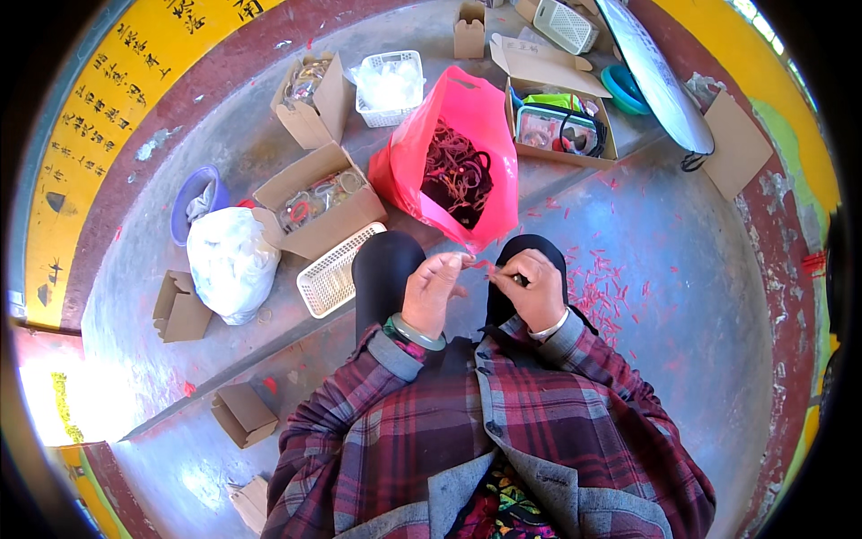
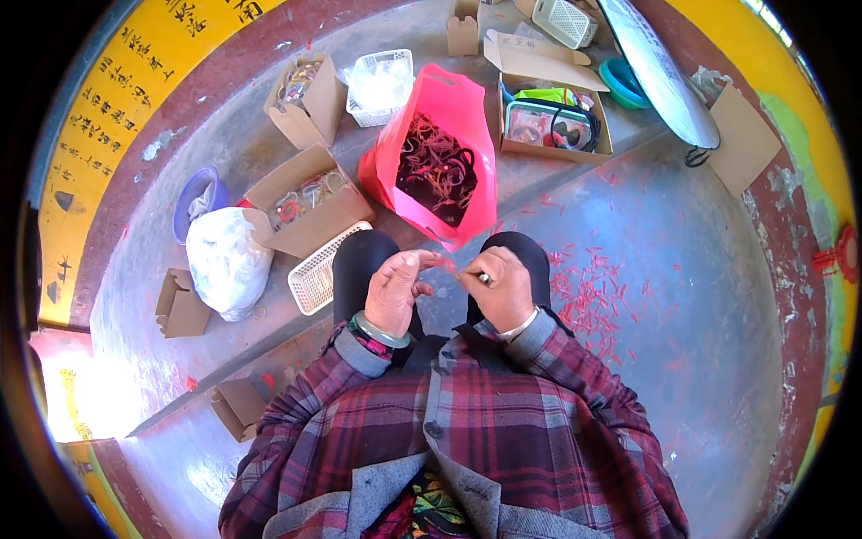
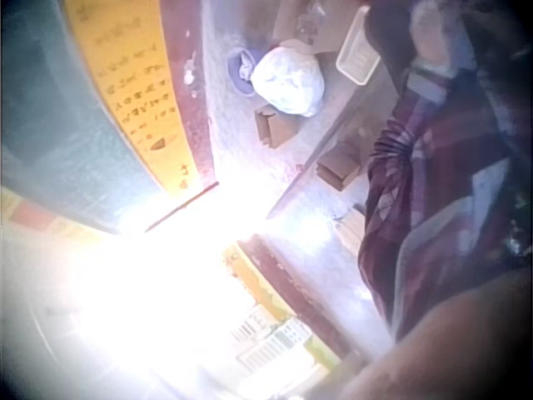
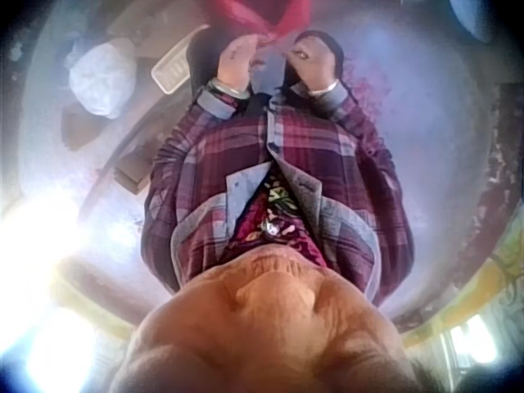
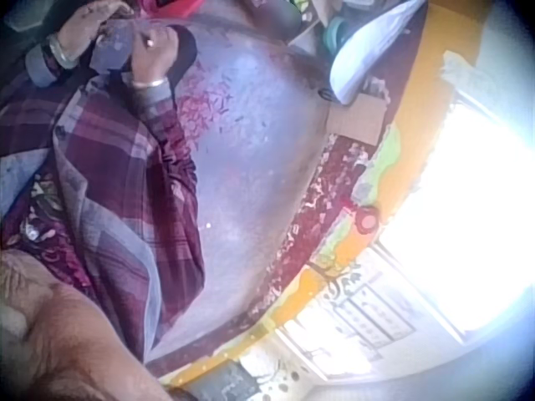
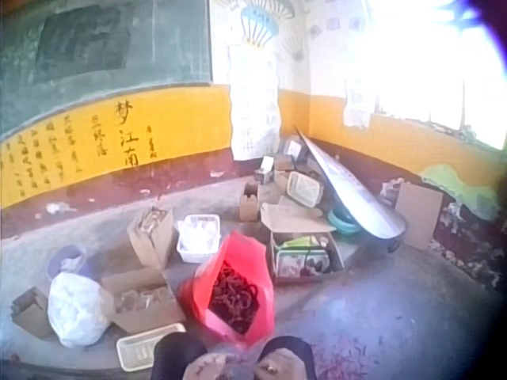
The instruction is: The person sits on the floor and sorts small craft items, specifically red rubber bands and clear plastic rings, from a pink plastic bag into a white basket. The person handles the items one by one, separating them and placing them into the basket.
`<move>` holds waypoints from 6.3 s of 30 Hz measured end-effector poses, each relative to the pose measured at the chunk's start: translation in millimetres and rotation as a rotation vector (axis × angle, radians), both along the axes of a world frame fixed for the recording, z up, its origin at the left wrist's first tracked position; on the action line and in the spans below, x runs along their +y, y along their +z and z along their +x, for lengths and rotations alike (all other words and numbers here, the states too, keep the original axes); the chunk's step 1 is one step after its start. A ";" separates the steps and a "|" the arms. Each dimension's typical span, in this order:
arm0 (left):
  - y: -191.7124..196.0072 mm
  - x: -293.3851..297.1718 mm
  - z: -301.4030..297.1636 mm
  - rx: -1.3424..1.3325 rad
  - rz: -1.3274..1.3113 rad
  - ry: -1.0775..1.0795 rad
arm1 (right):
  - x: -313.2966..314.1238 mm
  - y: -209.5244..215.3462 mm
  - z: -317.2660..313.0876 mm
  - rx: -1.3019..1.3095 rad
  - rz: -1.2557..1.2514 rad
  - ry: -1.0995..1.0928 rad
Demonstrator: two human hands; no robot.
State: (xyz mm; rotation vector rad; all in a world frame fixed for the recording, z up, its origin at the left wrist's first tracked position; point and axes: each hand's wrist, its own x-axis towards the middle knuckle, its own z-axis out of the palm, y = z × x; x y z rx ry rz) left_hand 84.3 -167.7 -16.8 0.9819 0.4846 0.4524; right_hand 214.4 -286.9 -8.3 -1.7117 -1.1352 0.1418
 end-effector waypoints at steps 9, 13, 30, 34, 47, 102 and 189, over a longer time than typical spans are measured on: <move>1.2 2.3 0.4 -0.047 -0.055 -0.118 | 1.7 14.4 1.3 -0.275 0.067 -0.047; -2.8 8.0 -2.2 -0.052 -0.048 -0.173 | -0.3 5.5 2.2 0.001 -0.042 0.091; -11.9 20.9 -9.3 0.351 0.265 -0.564 | -5.3 -3.1 7.6 0.108 -0.233 0.456; -8.7 24.6 -9.1 0.406 0.223 -0.495 | -11.1 -10.7 8.7 0.258 -0.300 0.353; -19.9 27.8 -12.3 0.351 -0.183 -0.334 | -16.1 -29.1 9.1 0.617 -0.277 0.326; -68.8 16.8 10.5 0.427 0.473 -0.134 | 116.5 -70.4 96.4 -0.143 -0.483 -0.002; -77.3 21.4 18.0 0.415 0.307 -0.183 | 221.0 -143.4 154.3 1.117 -0.041 -0.010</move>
